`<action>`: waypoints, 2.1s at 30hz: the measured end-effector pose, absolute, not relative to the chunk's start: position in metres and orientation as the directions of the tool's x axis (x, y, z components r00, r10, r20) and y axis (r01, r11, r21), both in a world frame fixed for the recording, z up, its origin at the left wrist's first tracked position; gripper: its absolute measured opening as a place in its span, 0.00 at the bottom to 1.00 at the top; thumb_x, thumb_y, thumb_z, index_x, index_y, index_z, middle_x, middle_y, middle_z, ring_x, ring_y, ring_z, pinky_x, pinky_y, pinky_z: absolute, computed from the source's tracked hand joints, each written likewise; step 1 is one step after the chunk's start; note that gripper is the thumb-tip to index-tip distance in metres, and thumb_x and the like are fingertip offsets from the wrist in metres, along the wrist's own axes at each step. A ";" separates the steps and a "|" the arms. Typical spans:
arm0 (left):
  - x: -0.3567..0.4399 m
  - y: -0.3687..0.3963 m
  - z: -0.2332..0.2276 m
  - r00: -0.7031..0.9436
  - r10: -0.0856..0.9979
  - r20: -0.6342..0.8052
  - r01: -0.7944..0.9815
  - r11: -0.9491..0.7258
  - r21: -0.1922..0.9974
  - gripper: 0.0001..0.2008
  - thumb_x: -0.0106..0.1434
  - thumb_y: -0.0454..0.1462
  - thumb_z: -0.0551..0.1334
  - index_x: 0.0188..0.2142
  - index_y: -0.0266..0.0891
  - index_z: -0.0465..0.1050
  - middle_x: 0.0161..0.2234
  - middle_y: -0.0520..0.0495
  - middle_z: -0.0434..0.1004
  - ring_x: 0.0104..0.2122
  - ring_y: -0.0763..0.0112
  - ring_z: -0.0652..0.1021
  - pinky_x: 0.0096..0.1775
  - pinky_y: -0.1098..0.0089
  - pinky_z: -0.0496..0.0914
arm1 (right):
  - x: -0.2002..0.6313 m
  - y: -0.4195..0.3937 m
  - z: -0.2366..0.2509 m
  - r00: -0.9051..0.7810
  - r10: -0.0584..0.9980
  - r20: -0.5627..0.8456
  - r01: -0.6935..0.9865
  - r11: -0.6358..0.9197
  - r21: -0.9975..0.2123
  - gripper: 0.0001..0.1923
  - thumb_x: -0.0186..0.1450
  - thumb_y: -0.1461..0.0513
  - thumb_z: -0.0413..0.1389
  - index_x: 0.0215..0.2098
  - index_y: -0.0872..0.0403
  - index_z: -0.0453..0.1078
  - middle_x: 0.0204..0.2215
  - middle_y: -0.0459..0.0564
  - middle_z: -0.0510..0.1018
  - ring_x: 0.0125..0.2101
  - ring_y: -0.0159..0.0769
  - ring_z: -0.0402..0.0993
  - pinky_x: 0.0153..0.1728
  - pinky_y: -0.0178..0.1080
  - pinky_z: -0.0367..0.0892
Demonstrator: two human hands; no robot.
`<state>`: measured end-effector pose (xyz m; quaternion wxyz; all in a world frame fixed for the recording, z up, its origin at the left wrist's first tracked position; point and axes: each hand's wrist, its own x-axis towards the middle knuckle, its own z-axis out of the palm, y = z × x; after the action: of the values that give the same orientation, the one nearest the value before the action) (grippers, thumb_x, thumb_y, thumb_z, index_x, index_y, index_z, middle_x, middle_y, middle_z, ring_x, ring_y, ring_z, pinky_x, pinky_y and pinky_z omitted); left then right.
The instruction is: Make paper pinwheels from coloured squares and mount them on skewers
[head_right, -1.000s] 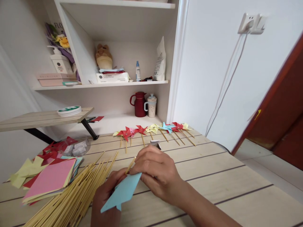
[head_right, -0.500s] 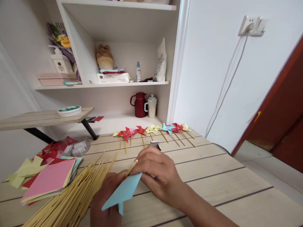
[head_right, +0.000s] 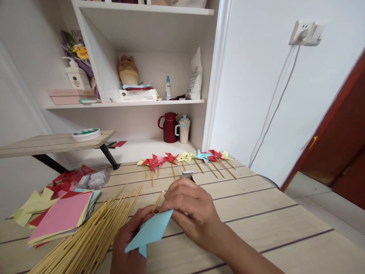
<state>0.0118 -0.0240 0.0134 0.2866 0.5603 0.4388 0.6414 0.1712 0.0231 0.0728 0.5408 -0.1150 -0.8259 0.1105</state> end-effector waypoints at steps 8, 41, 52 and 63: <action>0.010 -0.019 0.005 -0.182 0.832 0.525 0.134 -0.508 0.851 0.11 0.66 0.44 0.59 0.37 0.45 0.81 0.28 0.50 0.78 0.27 0.70 0.75 0.29 0.74 0.69 | 0.170 0.023 0.074 -0.393 0.293 0.872 0.060 0.954 -0.293 0.07 0.69 0.67 0.54 0.39 0.55 0.75 0.28 0.50 0.80 0.33 0.37 0.74 0.39 0.44 0.71; 0.021 -0.029 0.036 -0.272 0.870 0.411 0.019 -0.422 0.906 0.13 0.63 0.46 0.62 0.27 0.41 0.75 0.21 0.52 0.71 0.22 0.72 0.70 0.25 0.75 0.65 | 0.169 0.021 0.071 -0.355 0.306 0.883 0.114 0.952 -0.284 0.10 0.67 0.68 0.54 0.40 0.53 0.76 0.28 0.50 0.79 0.33 0.38 0.74 0.37 0.43 0.73; 0.020 -0.028 0.030 -0.307 0.835 0.457 0.044 -0.467 0.883 0.12 0.62 0.46 0.62 0.30 0.43 0.77 0.24 0.52 0.75 0.24 0.71 0.72 0.29 0.74 0.68 | 0.169 0.022 0.069 -0.364 0.305 0.880 0.091 0.952 -0.293 0.10 0.66 0.70 0.54 0.40 0.54 0.75 0.29 0.50 0.79 0.34 0.38 0.73 0.38 0.44 0.72; 0.015 -0.024 0.012 -0.287 0.800 0.527 0.141 -0.509 0.849 0.12 0.63 0.47 0.61 0.33 0.45 0.79 0.27 0.50 0.78 0.27 0.69 0.74 0.32 0.72 0.69 | 0.169 0.022 0.069 -0.370 0.334 0.867 0.085 0.941 -0.326 0.11 0.64 0.72 0.55 0.40 0.53 0.75 0.30 0.48 0.80 0.35 0.36 0.73 0.41 0.42 0.71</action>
<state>0.0152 -0.0237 0.0119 0.2435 0.5451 0.4316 0.6762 0.1686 0.0224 0.0686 0.5464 -0.1279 -0.8198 0.1137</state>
